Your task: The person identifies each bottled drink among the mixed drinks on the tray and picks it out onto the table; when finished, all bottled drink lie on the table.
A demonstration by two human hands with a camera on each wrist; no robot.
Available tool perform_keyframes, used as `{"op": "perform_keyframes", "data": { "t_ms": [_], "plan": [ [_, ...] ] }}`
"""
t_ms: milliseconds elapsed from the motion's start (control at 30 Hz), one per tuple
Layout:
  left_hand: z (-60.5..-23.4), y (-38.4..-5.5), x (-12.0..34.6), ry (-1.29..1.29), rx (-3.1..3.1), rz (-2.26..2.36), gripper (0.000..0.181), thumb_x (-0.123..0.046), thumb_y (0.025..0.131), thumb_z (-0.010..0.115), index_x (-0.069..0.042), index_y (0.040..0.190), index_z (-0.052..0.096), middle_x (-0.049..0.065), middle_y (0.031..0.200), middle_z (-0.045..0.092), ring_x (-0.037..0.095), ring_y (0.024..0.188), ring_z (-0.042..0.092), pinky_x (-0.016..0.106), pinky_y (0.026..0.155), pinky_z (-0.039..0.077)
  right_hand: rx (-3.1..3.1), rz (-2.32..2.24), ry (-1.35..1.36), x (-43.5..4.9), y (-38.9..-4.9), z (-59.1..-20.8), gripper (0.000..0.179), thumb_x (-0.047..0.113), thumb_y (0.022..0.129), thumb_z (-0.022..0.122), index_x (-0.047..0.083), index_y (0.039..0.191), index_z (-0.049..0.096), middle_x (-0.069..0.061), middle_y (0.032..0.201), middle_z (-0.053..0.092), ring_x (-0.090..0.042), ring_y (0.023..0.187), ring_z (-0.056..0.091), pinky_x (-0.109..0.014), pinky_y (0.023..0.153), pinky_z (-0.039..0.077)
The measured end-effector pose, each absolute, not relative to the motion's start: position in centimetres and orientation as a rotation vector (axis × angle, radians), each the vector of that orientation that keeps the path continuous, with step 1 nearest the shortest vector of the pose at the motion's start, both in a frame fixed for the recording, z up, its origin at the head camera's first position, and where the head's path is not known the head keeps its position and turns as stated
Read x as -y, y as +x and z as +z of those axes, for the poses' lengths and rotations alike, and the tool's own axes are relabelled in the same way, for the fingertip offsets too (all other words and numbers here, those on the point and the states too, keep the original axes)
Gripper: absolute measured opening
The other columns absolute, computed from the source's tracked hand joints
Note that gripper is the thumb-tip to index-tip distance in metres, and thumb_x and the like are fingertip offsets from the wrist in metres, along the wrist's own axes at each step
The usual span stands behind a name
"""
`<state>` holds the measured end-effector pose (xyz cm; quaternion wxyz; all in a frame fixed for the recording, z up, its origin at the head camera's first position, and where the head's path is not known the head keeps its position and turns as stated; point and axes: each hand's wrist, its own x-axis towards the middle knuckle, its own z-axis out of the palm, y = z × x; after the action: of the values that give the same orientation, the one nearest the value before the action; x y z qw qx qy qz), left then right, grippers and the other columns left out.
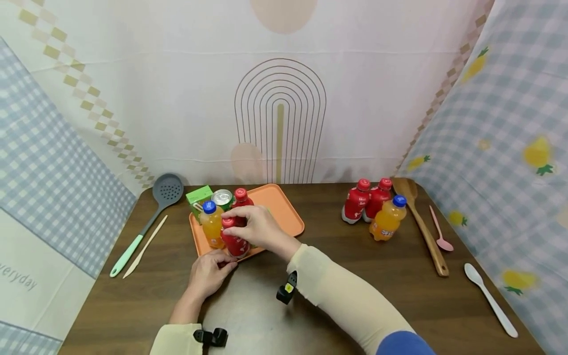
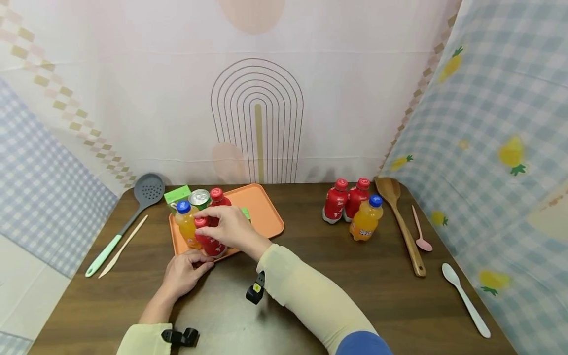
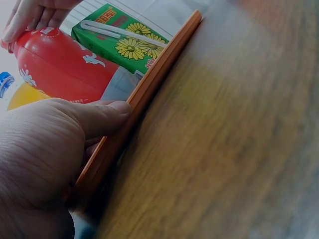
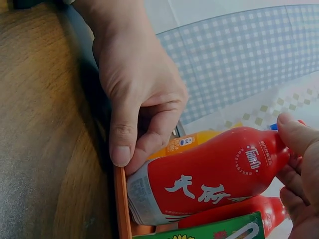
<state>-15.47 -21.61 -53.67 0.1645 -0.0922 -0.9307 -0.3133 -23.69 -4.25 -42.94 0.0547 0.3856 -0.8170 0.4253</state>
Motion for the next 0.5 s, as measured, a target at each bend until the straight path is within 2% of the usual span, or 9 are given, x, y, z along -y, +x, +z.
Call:
{"op": "perform_keyframes", "data": {
  "t_ms": [200, 433, 500],
  "plan": [
    [-53.8, -15.4, 21.5, -0.252, 2.655, -0.891, 0.01, -0.018, 0.074, 0.083, -0.024, 0.074, 0.075, -0.013, 0.078, 0.067, 0.011, 0.077, 0.063, 0.036, 0.07, 0.049, 2.348, 1.377, 1.206, 3.2, -23.1, -42.3, 0.034, 0.032, 0.079, 0.079, 0.019, 0.109, 0.073, 0.01, 0.101, 0.071, -0.003, 0.085, 0.063, -0.03, 0.071, 0.055],
    [-53.7, -15.5, 21.5, -0.209, 2.675, -0.907, 0.012, -0.016, 0.075, 0.083, -0.023, 0.073, 0.074, -0.014, 0.076, 0.065, 0.011, 0.075, 0.062, 0.035, 0.068, 0.048, 2.278, 1.418, 1.205, 1.5, -22.1, -41.2, 0.035, 0.035, 0.078, 0.079, 0.019, 0.109, 0.074, 0.012, 0.102, 0.07, -0.001, 0.087, 0.061, -0.02, 0.07, 0.051],
    [-53.7, -15.5, 21.4, -0.2, 2.678, -0.908, 0.012, -0.016, 0.075, 0.083, -0.024, 0.073, 0.074, -0.015, 0.075, 0.064, 0.01, 0.074, 0.061, 0.035, 0.067, 0.047, 2.254, 1.426, 1.2, 1.0, -21.8, -41.2, 0.035, 0.033, 0.078, 0.08, 0.018, 0.108, 0.074, 0.011, 0.101, 0.071, -0.002, 0.087, 0.061, -0.023, 0.069, 0.052]
  ]
}}
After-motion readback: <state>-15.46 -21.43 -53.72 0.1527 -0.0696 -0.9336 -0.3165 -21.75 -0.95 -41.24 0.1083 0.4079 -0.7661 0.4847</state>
